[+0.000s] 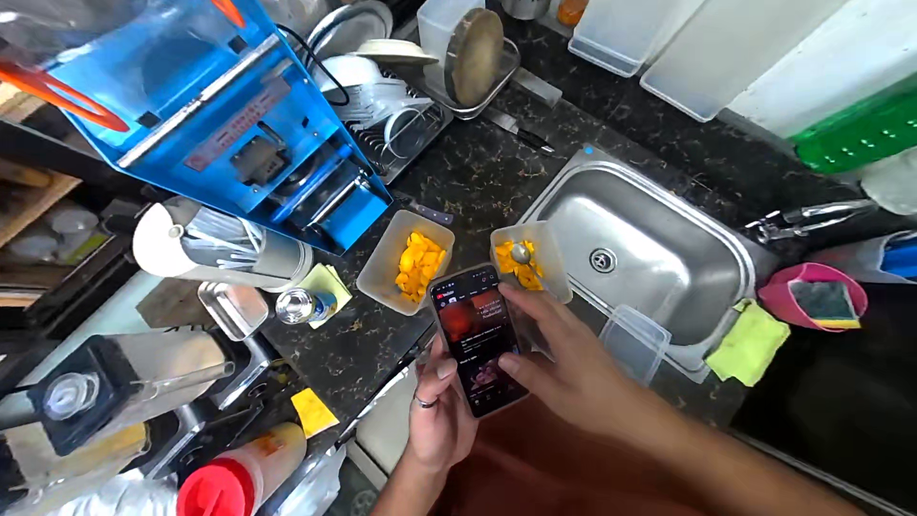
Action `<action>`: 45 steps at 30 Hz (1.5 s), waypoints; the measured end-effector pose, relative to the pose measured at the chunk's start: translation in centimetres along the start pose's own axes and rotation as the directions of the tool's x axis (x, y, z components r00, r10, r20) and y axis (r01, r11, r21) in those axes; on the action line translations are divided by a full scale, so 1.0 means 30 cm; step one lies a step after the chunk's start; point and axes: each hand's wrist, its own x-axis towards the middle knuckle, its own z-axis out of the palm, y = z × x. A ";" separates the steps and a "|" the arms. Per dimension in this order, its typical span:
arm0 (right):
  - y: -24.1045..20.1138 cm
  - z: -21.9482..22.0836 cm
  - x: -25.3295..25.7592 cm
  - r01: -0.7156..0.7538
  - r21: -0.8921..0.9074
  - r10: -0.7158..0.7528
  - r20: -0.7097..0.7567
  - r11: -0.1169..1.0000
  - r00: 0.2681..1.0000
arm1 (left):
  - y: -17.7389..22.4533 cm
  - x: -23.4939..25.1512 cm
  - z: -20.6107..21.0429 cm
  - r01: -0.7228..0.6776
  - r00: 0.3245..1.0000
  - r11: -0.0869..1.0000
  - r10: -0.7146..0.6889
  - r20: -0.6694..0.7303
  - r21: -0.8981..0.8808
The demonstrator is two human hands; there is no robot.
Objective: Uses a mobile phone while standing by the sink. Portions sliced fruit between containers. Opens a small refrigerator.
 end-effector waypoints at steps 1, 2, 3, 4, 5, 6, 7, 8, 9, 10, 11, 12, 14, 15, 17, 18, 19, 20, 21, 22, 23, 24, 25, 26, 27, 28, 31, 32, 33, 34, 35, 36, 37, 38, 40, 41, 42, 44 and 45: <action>0.003 -0.005 0.001 -0.002 -0.002 0.002 0.012 1.000 1.000 | -0.001 -0.001 0.000 0.004 1.000 1.000 -0.004 -0.003 0.006; 0.006 -0.010 0.002 0.000 0.001 0.000 0.024 1.000 1.000 | -0.001 -0.002 0.000 0.006 1.000 1.000 -0.006 -0.003 0.009; 0.009 -0.013 0.003 0.005 0.012 -0.006 0.035 1.000 0.999 | -0.001 -0.003 -0.002 0.005 1.000 1.000 -0.005 -0.005 0.016; 0.013 -0.015 0.003 0.012 0.023 -0.013 0.042 1.000 0.999 | -0.001 -0.005 -0.002 0.004 1.000 1.000 -0.003 -0.007 0.019; 0.016 -0.016 0.003 0.020 0.033 -0.021 0.046 0.999 0.999 | -0.001 -0.007 -0.003 0.004 1.000 1.000 -0.004 -0.010 0.014; 0.018 -0.017 0.003 0.024 0.037 -0.026 0.051 0.999 0.998 | -0.001 -0.009 -0.003 0.003 1.000 1.000 -0.003 -0.014 0.008; 0.017 -0.016 0.003 0.023 0.036 -0.025 0.057 0.999 0.998 | -0.001 -0.013 -0.004 0.001 1.000 1.000 -0.001 -0.018 0.004; 0.016 -0.016 0.003 0.021 0.035 -0.023 0.063 0.999 0.998 | -0.001 -0.015 -0.004 -0.004 1.000 1.000 0.004 -0.022 0.003; 0.015 -0.015 0.004 0.019 0.034 -0.021 0.067 0.999 0.998 | 0.000 -0.016 -0.004 -0.008 1.000 1.000 0.008 -0.022 0.003; 0.014 -0.014 0.006 0.018 0.037 -0.021 0.068 0.999 0.997 | 0.000 -0.018 -0.003 -0.013 1.000 1.000 0.013 -0.020 0.003; 0.013 -0.012 0.006 0.019 0.042 -0.022 0.070 0.999 0.997 | -0.001 -0.021 -0.004 -0.017 1.000 1.000 0.017 -0.019 0.005; 0.013 -0.011 0.007 0.021 0.048 -0.025 0.072 0.999 0.997 | -0.001 -0.025 -0.005 -0.021 1.000 1.000 0.021 -0.012 0.007; 0.012 -0.009 0.012 0.023 0.055 -0.027 0.080 0.998 0.996 | 0.000 -0.032 -0.011 -0.028 1.000 0.999 0.028 -0.009 0.018; 0.011 -0.008 0.014 0.028 0.057 -0.033 0.083 0.998 0.996 | 0.000 -0.034 -0.014 -0.033 0.999 0.999 0.033 -0.011 0.025; 0.008 -0.005 0.019 0.032 0.053 -0.037 0.094 0.998 0.995 | 0.001 -0.040 -0.019 -0.039 0.999 0.998 0.040 -0.014 0.042; 0.007 -0.003 0.020 0.028 0.043 -0.032 0.100 0.999 0.994 | 0.001 -0.042 -0.020 -0.042 0.999 0.998 0.043 -0.013 0.055; 0.005 -0.004 0.021 0.023 0.028 -0.026 0.107 0.999 0.994 | 0.000 -0.044 -0.020 -0.046 0.999 0.997 0.046 -0.006 0.062; 0.005 -0.003 0.021 0.022 0.023 -0.025 0.110 0.999 0.994 | 0.000 -0.046 -0.019 -0.050 0.999 0.997 0.050 -0.001 0.066; 0.005 -0.003 0.020 0.024 0.025 -0.027 0.109 0.999 0.994 | -0.001 -0.047 -0.018 -0.055 0.998 0.996 0.055 0.001 0.066; 0.005 -0.002 0.018 0.028 0.035 -0.031 0.107 0.999 0.994 | -0.001 -0.049 -0.017 -0.058 0.998 0.996 0.058 -0.001 0.061; 0.006 -0.002 0.016 0.032 0.051 -0.037 0.102 0.998 0.994 | -0.001 -0.050 -0.016 -0.059 0.998 0.997 0.059 -0.006 0.054; 0.006 -0.002 0.013 0.036 0.066 -0.042 0.097 0.997 0.994 | 0.001 -0.052 -0.016 -0.058 0.998 0.997 0.058 -0.009 0.047; 0.007 -0.001 0.011 0.039 0.076 -0.046 0.091 0.996 0.995 | 0.002 -0.054 -0.016 -0.055 0.998 0.998 0.055 -0.012 0.041; 0.008 -0.001 0.009 0.041 0.080 -0.048 0.087 0.996 0.995 | 0.002 -0.054 -0.017 -0.053 0.998 0.998 0.053 -0.013 0.035; 0.009 0.000 0.006 0.039 0.082 -0.046 0.087 0.996 0.995 | 0.001 -0.054 -0.018 -0.052 0.998 0.998 0.053 -0.015 0.033; 0.009 0.001 0.004 0.031 0.084 -0.038 0.088 0.996 0.995 | 0.001 -0.054 -0.019 -0.053 0.998 0.998 0.054 -0.022 0.035; 0.002 0.005 -0.001 0.016 0.087 -0.024 0.097 0.996 0.995 | 0.002 -0.052 -0.019 -0.062 0.998 0.998 0.063 -0.023 0.029; 0.001 0.008 -0.004 0.022 0.092 -0.030 0.096 0.996 0.995 | 0.004 -0.051 -0.019 -0.064 0.998 0.998 0.064 -0.022 0.021; 0.002 0.012 -0.008 0.034 0.095 -0.042 0.093 0.995 0.995 | 0.005 -0.049 -0.019 -0.063 0.998 0.998 0.064 -0.023 0.009; 0.002 0.017 -0.011 0.046 0.095 -0.054 0.090 0.994 0.995 | 0.007 -0.048 -0.019 -0.061 0.998 0.998 0.061 -0.023 0.001; 0.002 0.021 -0.013 0.054 0.090 -0.062 0.085 0.994 0.994 | 0.008 -0.047 -0.018 -0.060 0.998 0.998 0.060 -0.032 0.000; 0.001 0.025 -0.016 0.060 0.083 -0.067 0.080 0.995 0.995 | 0.008 -0.046 -0.018 -0.060 0.997 0.998 0.061 -0.040 0.005; 0.001 0.028 -0.018 0.063 0.076 -0.069 0.077 0.995 0.995 | 0.008 -0.045 -0.016 -0.063 0.996 0.998 0.064 -0.056 0.010; 0.000 0.029 -0.020 0.065 0.071 -0.070 0.077 0.995 0.995 | 0.008 -0.045 -0.015 -0.065 0.995 0.998 0.066 -0.072 0.013; -0.001 0.030 -0.020 0.072 0.066 -0.078 0.078 0.995 0.994 | 0.010 -0.043 -0.013 -0.064 0.994 0.998 0.065 -0.093 0.015; -0.001 0.030 -0.019 0.076 0.066 -0.082 0.080 0.995 0.993 | 0.012 -0.042 -0.012 -0.062 0.994 0.998 0.064 -0.094 0.014; -0.001 0.029 -0.018 0.078 0.066 -0.084 0.082 0.995 0.993 | 0.013 -0.040 -0.011 -0.061 0.994 0.998 0.063 -0.093 0.018; -0.005 0.027 -0.015 0.080 0.067 -0.085 0.089 0.995 0.992 | 0.013 -0.039 -0.009 -0.059 0.993 0.998 0.062 -0.100 0.033; -0.006 0.027 -0.013 0.081 0.066 -0.087 0.088 0.995 0.992 | 0.012 -0.039 -0.009 -0.057 0.992 0.998 0.061 -0.108 0.040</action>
